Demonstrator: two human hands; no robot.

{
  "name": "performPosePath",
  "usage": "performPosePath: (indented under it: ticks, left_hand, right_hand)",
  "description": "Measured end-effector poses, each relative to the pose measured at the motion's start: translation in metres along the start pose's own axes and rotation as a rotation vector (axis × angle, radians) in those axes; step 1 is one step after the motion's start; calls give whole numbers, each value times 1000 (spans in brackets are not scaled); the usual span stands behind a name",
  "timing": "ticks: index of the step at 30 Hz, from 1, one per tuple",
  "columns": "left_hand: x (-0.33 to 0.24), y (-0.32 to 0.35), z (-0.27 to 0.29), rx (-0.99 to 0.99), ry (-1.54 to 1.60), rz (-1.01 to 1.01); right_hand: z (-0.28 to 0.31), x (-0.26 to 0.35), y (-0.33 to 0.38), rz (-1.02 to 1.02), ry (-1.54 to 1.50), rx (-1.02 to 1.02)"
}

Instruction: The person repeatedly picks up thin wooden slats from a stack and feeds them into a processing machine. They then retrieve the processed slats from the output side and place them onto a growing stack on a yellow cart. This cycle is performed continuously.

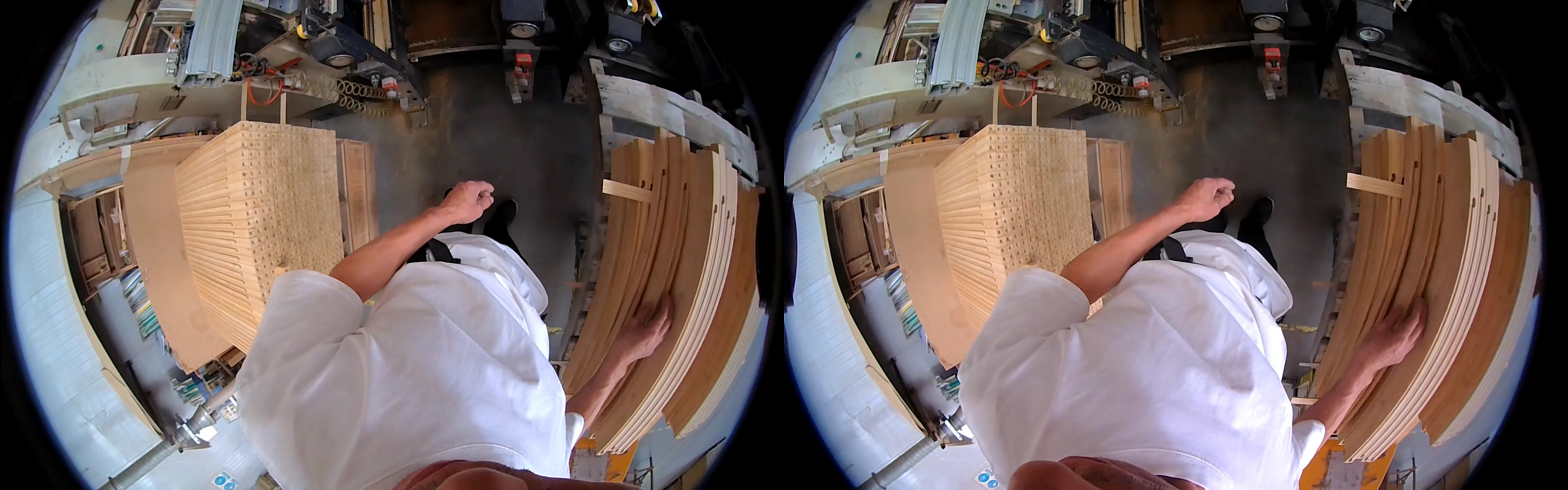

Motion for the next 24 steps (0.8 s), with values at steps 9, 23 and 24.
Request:
performPosePath:
  ticks: [9,23,24]
  left_hand:
    - [12,-22,3,-30,44,-7]
    - [-77,-111,178,-408,56,-246]
    - [-95,-126,210,-484,50,-303]
  right_hand:
    - [6,-3,-11,-71,71,203]
    - [69,79,-53,-177,-465,209]
    - [73,95,-60,-62,-407,143]
Point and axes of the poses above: each hand's wrist, its own y-axis away from the middle knuckle, its own z-axis out of the back of the hand, x = y × z, the point moved 6 cm from there along -y, towards the middle knuckle, and after that the axes turned 4 degrees about z, right-handed, at the moved point
